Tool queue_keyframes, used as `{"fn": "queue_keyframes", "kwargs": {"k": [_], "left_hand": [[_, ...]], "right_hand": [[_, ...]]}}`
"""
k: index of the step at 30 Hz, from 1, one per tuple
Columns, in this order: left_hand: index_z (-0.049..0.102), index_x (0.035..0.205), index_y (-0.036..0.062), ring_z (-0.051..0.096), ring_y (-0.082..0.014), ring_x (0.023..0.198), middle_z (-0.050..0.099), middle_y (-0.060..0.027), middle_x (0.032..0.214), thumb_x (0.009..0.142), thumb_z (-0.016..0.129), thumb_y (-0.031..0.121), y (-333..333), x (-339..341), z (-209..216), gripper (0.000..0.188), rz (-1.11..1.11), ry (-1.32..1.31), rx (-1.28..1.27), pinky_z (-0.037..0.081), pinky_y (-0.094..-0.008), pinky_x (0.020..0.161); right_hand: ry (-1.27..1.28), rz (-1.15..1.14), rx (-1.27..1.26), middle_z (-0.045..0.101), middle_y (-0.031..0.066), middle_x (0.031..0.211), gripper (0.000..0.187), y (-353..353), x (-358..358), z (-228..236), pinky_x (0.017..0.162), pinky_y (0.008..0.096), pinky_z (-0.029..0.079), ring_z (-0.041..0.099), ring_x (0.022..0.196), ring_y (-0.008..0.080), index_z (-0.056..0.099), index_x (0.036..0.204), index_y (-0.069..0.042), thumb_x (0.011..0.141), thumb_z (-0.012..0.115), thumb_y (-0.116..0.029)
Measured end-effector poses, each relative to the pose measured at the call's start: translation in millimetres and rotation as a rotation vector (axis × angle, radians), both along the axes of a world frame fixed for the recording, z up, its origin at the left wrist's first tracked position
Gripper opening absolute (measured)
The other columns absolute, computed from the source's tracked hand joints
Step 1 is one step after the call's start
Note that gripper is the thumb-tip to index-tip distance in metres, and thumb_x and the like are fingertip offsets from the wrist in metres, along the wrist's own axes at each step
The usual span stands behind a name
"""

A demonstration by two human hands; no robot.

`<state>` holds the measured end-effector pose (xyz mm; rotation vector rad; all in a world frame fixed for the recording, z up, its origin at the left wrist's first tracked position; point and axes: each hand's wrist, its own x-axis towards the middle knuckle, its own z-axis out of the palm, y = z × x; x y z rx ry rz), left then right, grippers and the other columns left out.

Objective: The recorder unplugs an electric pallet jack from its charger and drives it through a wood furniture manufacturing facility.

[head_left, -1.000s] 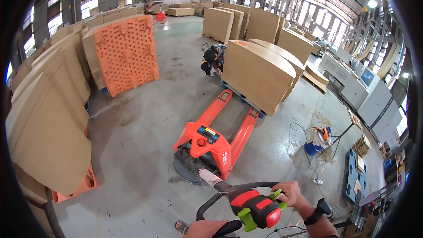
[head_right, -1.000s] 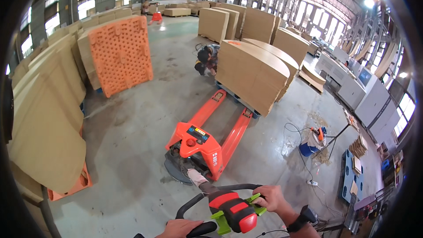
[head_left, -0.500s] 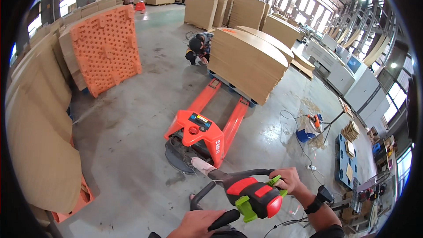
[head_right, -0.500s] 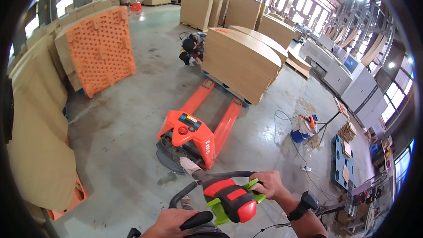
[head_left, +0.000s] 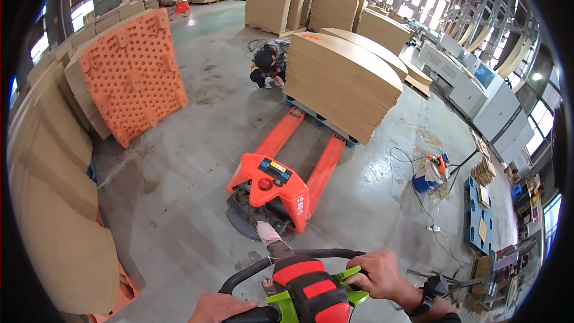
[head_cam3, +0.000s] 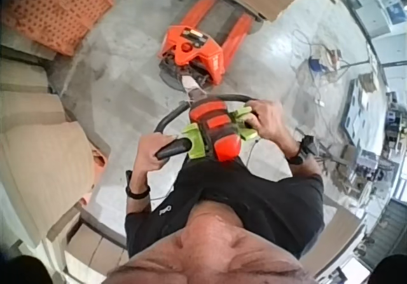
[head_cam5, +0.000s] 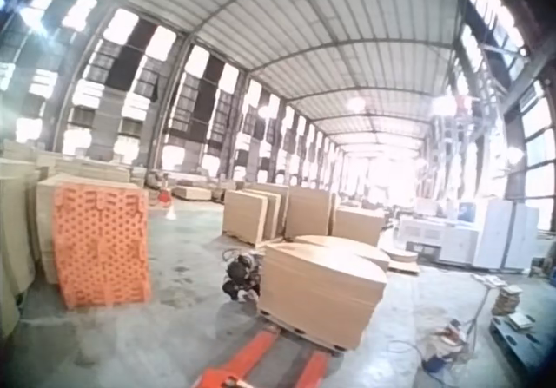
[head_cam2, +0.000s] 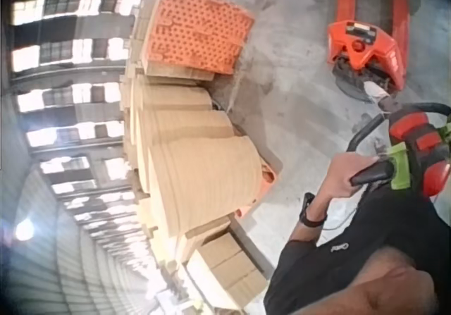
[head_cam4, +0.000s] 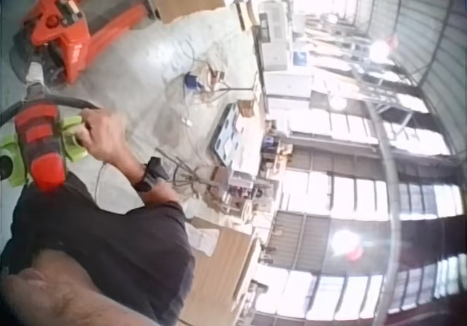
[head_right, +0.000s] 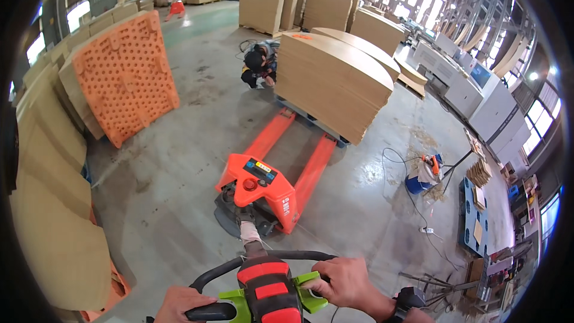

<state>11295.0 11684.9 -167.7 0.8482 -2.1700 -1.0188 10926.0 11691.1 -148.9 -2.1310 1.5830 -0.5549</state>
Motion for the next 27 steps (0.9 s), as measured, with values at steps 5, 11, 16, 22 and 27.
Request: {"fn": "queue_keyframes", "kwargs": {"k": [5,11,16,22,27], "left_hand": [[0.069,0.11,0.0112,0.062,-0.0355,0.071,0.069,-0.0117,0.086,0.062,0.07,0.012,-35,16,11,0.048,-0.017,0.02,0.003,0.048,-0.0402,0.062],[0.07,0.109,0.0104,0.065,-0.0353,0.078,0.07,-0.0127,0.092,0.065,0.071,0.013,-79,52,9,0.044,-0.06,0.049,0.048,0.049,-0.0408,0.066],[0.069,0.111,0.01,0.066,-0.0356,0.083,0.07,-0.0132,0.094,0.066,0.07,0.012,-112,84,23,0.045,-0.105,0.045,0.025,0.051,-0.0418,0.072],[0.066,0.111,0.007,0.064,-0.037,0.084,0.069,-0.0144,0.091,0.069,0.066,0.016,-160,107,26,0.043,-0.289,0.105,0.006,0.051,-0.0424,0.073],[0.068,0.107,0.0084,0.063,-0.0361,0.078,0.067,-0.0156,0.088,0.07,0.066,0.019,-184,137,19,0.039,-0.306,0.078,0.026,0.05,-0.0424,0.071]], "right_hand": [[0.006,-0.028,0.015,0.062,0.0073,0.064,0.043,-23,15,5,0.051,0.0397,0.046,0.063,0.063,0.0305,0.07,0.086,-0.011,0.083,0.065,-0.054],[-0.051,-0.065,0.019,0.062,0.0089,0.067,0.042,-49,53,19,0.056,0.0404,0.048,0.062,0.063,0.0332,0.068,0.083,-0.011,0.088,0.059,-0.051],[-0.077,-0.138,0.0,0.061,0.0098,0.064,0.038,-65,89,33,0.056,0.0401,0.048,0.062,0.061,0.0335,0.067,0.081,-0.009,0.087,0.061,-0.046],[-0.081,-0.232,0.141,0.065,0.0171,0.095,0.024,-54,117,34,0.072,0.0441,0.048,0.062,0.082,0.0371,0.067,0.097,-0.007,0.091,0.048,-0.02],[0.349,-0.2,-0.058,0.064,0.0164,0.103,0.021,-38,133,-30,0.075,0.0477,0.048,0.061,0.088,0.0361,0.065,0.104,-0.007,0.089,0.052,-0.014]]}}
